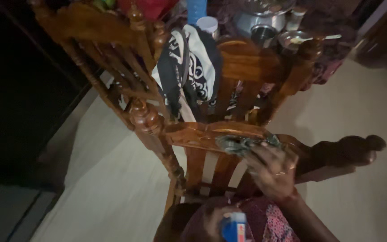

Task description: The person cleans a wooden chair by hand with a cloth and a spray bottle, wiping down the seat, backrest, and legs.

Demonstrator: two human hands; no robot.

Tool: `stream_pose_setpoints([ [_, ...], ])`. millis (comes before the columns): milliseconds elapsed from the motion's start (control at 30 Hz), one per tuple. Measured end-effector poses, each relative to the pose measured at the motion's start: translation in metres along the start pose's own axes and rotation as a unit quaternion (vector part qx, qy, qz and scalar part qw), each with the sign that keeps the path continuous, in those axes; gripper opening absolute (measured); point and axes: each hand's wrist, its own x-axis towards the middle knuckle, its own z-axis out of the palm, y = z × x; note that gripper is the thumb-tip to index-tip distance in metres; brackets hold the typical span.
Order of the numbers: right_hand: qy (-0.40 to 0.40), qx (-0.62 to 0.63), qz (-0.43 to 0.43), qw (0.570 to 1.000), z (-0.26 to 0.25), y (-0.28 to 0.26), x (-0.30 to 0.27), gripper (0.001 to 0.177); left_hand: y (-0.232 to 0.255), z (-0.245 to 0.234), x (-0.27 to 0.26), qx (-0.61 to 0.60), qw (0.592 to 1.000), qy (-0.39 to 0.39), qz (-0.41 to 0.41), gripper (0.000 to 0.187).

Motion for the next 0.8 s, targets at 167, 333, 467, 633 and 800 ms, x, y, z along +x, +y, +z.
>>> stream_pose_setpoints([
  [167,0.009,-0.141,-0.06,0.988,0.005,-0.015,0.025,0.034,-0.015,-0.012,0.01,-0.082,0.99,0.083,0.085,0.064],
  [333,0.042,-0.124,-0.133,0.982,0.016,-0.018,0.054,0.029,-0.018,-0.055,0.037,-0.121,0.99,-0.042,0.065,0.073],
  [467,0.009,-0.143,-0.111,0.983,-0.01,-0.003,0.048,0.039,-0.016,-0.065,0.05,-0.196,0.979,-0.033,-0.033,0.072],
  [633,-0.002,-0.136,-0.085,0.987,-0.012,-0.007,0.055,0.043,-0.031,-0.062,0.059,-0.206,0.978,-0.003,-0.032,0.074],
  [800,-0.041,-0.108,-0.049,0.992,-0.006,-0.014,0.062,0.038,-0.021,-0.065,0.075,-0.174,0.983,-0.049,-0.025,0.077],
])
